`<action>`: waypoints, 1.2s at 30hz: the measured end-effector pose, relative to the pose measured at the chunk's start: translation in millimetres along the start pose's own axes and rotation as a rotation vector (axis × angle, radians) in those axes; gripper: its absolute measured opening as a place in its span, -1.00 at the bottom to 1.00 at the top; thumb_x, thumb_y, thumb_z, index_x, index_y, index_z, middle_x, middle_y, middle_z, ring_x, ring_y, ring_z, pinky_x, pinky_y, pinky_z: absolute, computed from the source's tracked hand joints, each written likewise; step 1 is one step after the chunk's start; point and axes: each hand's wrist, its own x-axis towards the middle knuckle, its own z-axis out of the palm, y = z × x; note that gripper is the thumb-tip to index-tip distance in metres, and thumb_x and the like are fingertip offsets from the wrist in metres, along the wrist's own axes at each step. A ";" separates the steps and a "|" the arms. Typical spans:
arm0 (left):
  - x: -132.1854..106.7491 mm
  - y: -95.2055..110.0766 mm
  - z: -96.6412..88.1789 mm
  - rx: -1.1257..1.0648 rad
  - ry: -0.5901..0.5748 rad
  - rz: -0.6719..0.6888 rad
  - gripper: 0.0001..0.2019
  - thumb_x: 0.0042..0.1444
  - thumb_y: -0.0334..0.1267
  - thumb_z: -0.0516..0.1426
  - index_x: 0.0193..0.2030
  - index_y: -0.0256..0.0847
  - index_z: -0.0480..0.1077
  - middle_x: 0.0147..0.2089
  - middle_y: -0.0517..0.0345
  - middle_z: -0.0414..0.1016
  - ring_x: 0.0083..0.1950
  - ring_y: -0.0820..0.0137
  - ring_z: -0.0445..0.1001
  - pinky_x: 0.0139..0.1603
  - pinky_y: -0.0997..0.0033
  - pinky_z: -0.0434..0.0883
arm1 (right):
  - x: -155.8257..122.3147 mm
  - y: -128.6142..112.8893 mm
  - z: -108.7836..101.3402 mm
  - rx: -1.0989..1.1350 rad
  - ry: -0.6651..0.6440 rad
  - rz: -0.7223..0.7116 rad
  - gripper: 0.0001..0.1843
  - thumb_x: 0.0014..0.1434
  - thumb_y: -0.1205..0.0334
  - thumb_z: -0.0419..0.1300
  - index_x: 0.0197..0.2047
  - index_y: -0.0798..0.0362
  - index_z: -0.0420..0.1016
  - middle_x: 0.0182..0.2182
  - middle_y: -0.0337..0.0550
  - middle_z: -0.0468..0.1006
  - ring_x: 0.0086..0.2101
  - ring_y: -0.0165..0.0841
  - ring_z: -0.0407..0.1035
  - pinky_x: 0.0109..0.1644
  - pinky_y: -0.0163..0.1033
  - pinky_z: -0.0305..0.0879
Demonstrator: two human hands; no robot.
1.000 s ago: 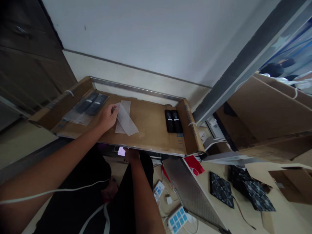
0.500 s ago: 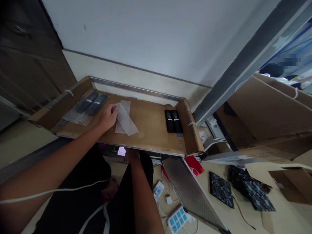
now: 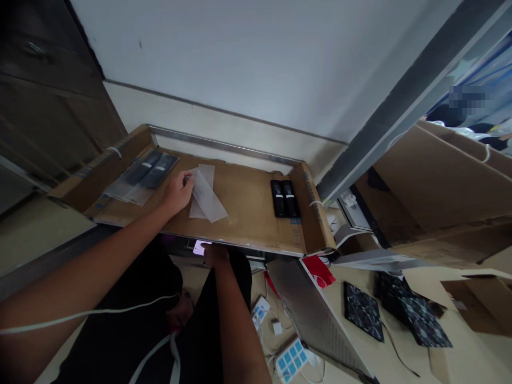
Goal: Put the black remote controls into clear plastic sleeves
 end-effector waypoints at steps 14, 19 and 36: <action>0.5 -2.6 2.2 -0.024 0.009 0.013 -0.68 0.33 -0.15 0.03 0.10 -0.22 0.44 0.09 -0.13 0.56 0.14 0.11 0.50 0.24 0.12 0.38 | 0.9 1.5 4.2 0.030 -0.005 -0.001 -0.53 0.44 0.16 0.04 0.35 -0.23 0.44 0.23 -0.16 0.53 0.18 -0.25 0.46 0.27 -0.15 0.36; 0.6 -2.2 2.2 -0.018 0.008 0.023 -0.66 0.34 -0.15 0.02 0.12 -0.27 0.44 0.06 -0.14 0.57 0.11 0.12 0.52 0.20 0.13 0.39 | 2.6 0.8 2.3 0.005 -0.017 0.014 -0.52 0.40 0.22 0.07 0.34 -0.16 0.45 0.17 -0.08 0.58 0.15 -0.18 0.48 0.24 -0.08 0.40; 1.1 -3.5 2.1 -0.021 0.018 0.027 -0.69 0.33 -0.14 0.04 0.07 -0.22 0.45 0.05 -0.11 0.58 0.13 0.11 0.51 0.23 0.12 0.38 | -0.3 -2.9 -3.5 0.008 0.041 0.013 -0.49 0.42 0.23 0.06 0.39 -0.19 0.38 0.26 -0.15 0.50 0.23 -0.23 0.40 0.33 -0.12 0.30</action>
